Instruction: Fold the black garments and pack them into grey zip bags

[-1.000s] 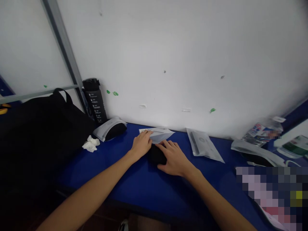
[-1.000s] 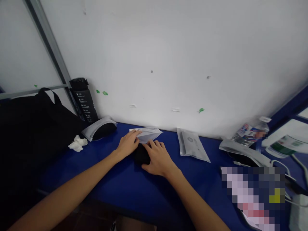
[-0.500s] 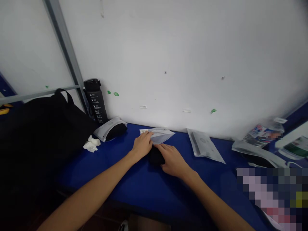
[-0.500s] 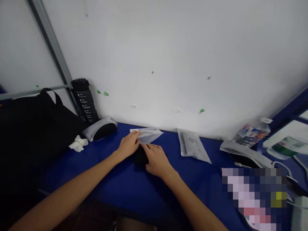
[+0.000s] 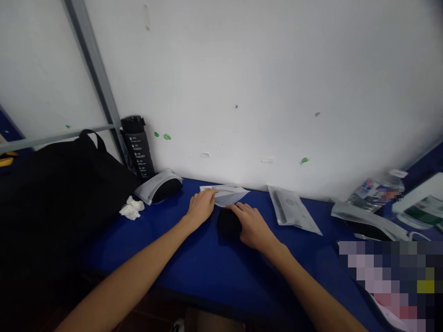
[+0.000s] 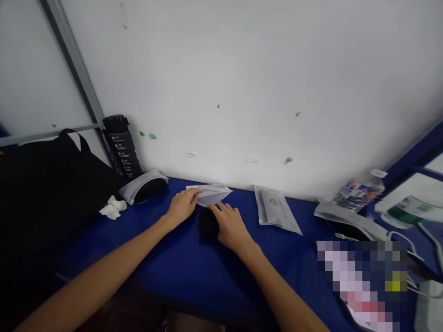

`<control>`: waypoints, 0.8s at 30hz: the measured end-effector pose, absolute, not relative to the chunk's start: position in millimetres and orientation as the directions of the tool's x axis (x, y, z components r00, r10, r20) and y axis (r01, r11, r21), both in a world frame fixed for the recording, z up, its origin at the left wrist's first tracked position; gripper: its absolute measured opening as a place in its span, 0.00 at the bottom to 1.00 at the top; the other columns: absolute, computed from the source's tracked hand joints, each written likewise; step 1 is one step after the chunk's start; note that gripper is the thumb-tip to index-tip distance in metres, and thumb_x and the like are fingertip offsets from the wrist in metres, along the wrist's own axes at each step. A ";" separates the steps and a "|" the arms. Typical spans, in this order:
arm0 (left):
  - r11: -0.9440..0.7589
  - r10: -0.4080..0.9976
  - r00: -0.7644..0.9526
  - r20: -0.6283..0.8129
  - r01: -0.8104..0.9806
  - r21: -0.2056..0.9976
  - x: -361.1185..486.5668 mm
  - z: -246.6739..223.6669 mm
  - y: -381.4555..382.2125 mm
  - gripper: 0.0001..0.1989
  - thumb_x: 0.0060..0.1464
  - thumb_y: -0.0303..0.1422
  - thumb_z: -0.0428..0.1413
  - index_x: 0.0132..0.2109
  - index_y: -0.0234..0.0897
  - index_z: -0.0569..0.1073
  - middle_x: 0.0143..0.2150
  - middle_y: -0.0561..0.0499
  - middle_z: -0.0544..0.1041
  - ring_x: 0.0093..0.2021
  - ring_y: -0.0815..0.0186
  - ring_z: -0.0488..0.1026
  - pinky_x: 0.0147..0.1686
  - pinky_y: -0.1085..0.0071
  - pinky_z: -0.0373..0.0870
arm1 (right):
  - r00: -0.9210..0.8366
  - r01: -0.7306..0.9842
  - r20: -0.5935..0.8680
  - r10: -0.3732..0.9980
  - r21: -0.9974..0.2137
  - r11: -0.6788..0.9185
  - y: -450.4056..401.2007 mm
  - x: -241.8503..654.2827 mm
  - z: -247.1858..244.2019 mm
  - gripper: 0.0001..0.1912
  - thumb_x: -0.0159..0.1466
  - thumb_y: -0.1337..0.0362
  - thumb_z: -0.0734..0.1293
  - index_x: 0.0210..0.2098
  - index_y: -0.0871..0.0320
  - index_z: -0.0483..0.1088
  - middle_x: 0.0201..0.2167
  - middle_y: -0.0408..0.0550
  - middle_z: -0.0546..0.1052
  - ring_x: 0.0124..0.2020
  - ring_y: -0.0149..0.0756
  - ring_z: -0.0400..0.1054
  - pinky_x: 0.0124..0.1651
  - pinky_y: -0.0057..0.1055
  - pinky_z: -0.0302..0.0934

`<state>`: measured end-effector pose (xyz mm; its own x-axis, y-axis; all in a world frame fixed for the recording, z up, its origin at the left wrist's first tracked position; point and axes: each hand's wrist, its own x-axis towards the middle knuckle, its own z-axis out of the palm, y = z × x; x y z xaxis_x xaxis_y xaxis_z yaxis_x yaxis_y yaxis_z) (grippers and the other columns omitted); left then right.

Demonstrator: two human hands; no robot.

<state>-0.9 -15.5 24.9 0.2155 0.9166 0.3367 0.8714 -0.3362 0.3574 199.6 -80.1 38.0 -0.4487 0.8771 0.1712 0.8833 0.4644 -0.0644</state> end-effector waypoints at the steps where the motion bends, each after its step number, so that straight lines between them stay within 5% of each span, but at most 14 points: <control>1: -0.339 0.915 0.218 0.338 0.872 0.354 -0.7 24.4 -15.2 0.19 0.74 0.31 0.46 0.64 0.46 0.74 0.64 0.48 0.78 0.62 0.56 0.77 0.61 0.59 0.73 | -0.447 0.883 0.179 0.876 -0.067 0.464 -79.8 200.8 38.2 0.42 0.52 0.82 0.66 0.65 0.54 0.64 0.57 0.56 0.74 0.54 0.51 0.68 0.49 0.40 0.59; 12: -0.379 0.899 0.255 0.355 0.859 0.344 1.3 23.2 -17.7 0.20 0.73 0.31 0.45 0.64 0.45 0.74 0.64 0.48 0.78 0.61 0.55 0.77 0.58 0.60 0.74 | -0.386 0.904 0.279 0.879 -0.073 0.421 -75.1 207.3 36.5 0.40 0.53 0.82 0.63 0.64 0.56 0.64 0.53 0.55 0.74 0.49 0.49 0.71 0.51 0.40 0.61; 16: -0.431 0.880 0.308 0.362 0.838 0.334 2.5 23.0 -17.5 0.20 0.73 0.30 0.47 0.65 0.45 0.74 0.63 0.48 0.79 0.61 0.56 0.77 0.59 0.61 0.74 | -0.402 0.862 0.346 0.848 -0.168 0.477 -70.7 210.9 34.0 0.39 0.51 0.80 0.65 0.62 0.57 0.67 0.52 0.56 0.75 0.52 0.51 0.71 0.55 0.43 0.66; 20: -0.513 0.847 0.396 0.355 0.782 0.353 4.2 25.2 -22.3 0.23 0.67 0.26 0.52 0.65 0.47 0.75 0.61 0.50 0.80 0.59 0.60 0.78 0.58 0.65 0.75 | -0.510 0.693 0.528 0.679 -0.215 0.688 -72.2 216.2 34.4 0.42 0.57 0.78 0.63 0.70 0.52 0.60 0.63 0.55 0.73 0.64 0.50 0.68 0.66 0.50 0.65; 24: -0.583 0.808 0.458 0.372 0.717 0.382 13.2 20.7 -30.9 0.21 0.65 0.29 0.57 0.62 0.47 0.78 0.57 0.52 0.82 0.56 0.61 0.80 0.55 0.70 0.77 | -0.649 0.502 0.630 0.427 -0.068 0.862 -78.3 213.9 39.9 0.40 0.71 0.72 0.59 0.79 0.49 0.43 0.75 0.54 0.61 0.75 0.48 0.56 0.77 0.59 0.48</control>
<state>13.2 -30.9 20.7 0.4576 0.8076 0.3720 0.7175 -0.5825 0.3819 213.9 -78.3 39.9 -0.6491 0.4271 0.6295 0.5018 0.8623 -0.0676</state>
